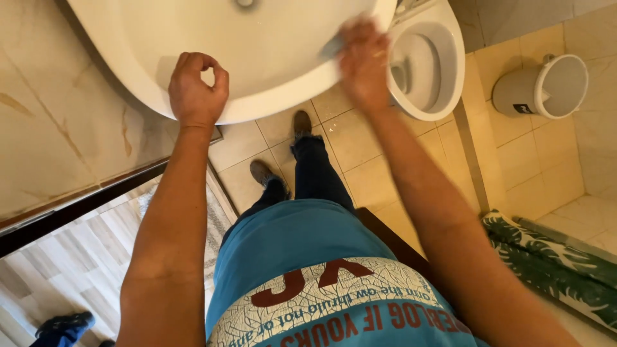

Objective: The person cleans a white bathroom sink using a blue cloth and a cleaning agent. They wipe the basin, faucet, and surrounding surfaces, rinse the cloth under running water, and continue scrubbing the sink.

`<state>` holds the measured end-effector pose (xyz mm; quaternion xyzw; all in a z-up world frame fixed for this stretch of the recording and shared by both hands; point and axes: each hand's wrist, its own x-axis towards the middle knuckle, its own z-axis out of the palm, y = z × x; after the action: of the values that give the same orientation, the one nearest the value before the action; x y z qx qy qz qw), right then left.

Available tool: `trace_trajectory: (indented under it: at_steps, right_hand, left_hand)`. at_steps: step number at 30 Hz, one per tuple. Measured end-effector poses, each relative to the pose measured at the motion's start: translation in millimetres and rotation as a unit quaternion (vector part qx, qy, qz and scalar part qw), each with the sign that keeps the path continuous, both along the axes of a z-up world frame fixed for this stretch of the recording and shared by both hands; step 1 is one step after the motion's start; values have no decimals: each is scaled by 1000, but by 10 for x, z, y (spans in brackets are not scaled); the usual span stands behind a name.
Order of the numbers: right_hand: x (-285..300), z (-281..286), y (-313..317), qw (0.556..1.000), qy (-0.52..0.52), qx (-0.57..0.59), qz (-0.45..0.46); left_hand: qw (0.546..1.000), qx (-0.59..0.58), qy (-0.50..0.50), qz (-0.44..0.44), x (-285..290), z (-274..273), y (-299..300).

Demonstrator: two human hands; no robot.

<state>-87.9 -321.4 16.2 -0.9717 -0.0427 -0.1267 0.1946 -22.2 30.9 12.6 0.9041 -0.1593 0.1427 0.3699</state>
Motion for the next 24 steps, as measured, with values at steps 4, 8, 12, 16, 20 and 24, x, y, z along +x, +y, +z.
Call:
trace_trajectory:
  at_steps: [4, 8, 12, 16, 20, 24]
  right_hand:
    - [-37, 462, 471, 979, 152, -13, -137]
    - [-336, 27, 1366, 994, -15, -105, 12]
    - [-353, -228, 1529, 987, -15, -89, 135]
    - [-43, -332, 463, 996, -65, -30, 57]
    - [231, 75, 20, 998, 3, -65, 13]
    - [253, -336, 251, 994, -96, -43, 38]
  left_hand:
    - [1000, -7, 2, 2, 8, 14, -19]
    - [1000, 2, 6, 13, 7, 7, -29]
    - [997, 18, -33, 60, 42, -206, -13]
    - [998, 8, -26, 57, 21, -74, -22]
    - [1000, -10, 2, 16, 0, 69, -10]
    - [1000, -1, 17, -5, 42, 80, -36]
